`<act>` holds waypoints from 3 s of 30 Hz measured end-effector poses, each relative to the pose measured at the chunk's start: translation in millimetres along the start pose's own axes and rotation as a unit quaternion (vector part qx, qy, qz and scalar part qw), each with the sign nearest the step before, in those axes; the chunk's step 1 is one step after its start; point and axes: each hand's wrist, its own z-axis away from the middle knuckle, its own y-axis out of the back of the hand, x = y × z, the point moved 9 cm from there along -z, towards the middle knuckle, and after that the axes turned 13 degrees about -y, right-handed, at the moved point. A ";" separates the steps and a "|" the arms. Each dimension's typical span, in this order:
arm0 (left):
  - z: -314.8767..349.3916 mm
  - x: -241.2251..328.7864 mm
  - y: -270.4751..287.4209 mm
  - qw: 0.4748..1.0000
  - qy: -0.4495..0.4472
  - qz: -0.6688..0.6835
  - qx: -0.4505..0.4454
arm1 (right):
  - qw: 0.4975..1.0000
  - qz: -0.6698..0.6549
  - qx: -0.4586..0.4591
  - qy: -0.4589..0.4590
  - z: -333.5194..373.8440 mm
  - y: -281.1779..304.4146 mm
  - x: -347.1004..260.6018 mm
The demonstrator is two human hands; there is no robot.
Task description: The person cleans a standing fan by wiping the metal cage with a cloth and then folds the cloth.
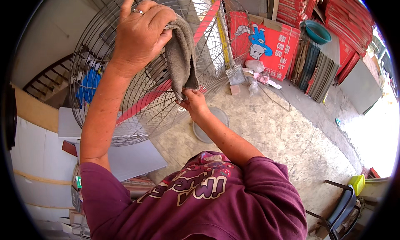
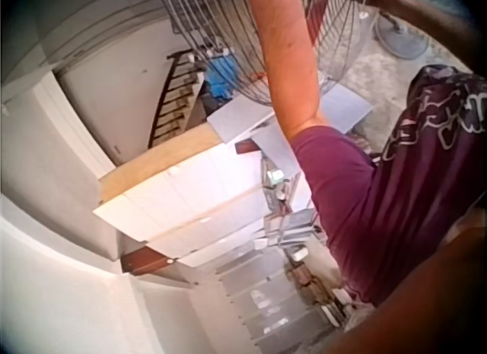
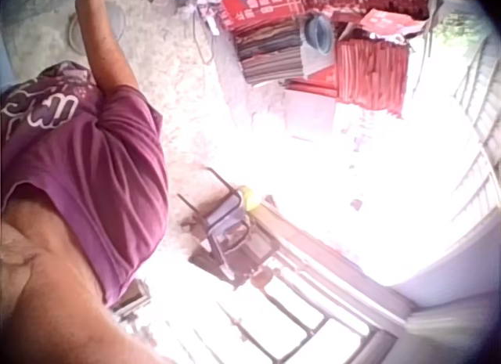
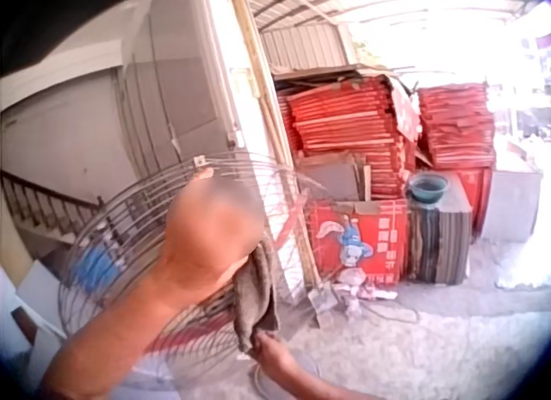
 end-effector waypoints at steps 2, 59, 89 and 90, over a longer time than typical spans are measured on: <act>6.0 -1.5 5.6 1.000 0.017 -0.004 -0.013 | 1.000 -0.001 -0.007 0.003 -1.4 -2.8 1.8; 331.3 156.5 248.4 0.767 0.608 -0.202 0.046 | 0.940 0.325 -0.001 0.102 20.2 -49.8 49.7; 517.0 408.9 -28.7 -0.003 0.878 0.255 0.405 | 0.259 0.740 -0.418 0.460 141.3 -260.2 184.4; 520.8 408.9 -36.8 -0.011 0.864 0.266 0.428 | 0.233 0.736 -0.445 0.455 141.4 -263.6 201.2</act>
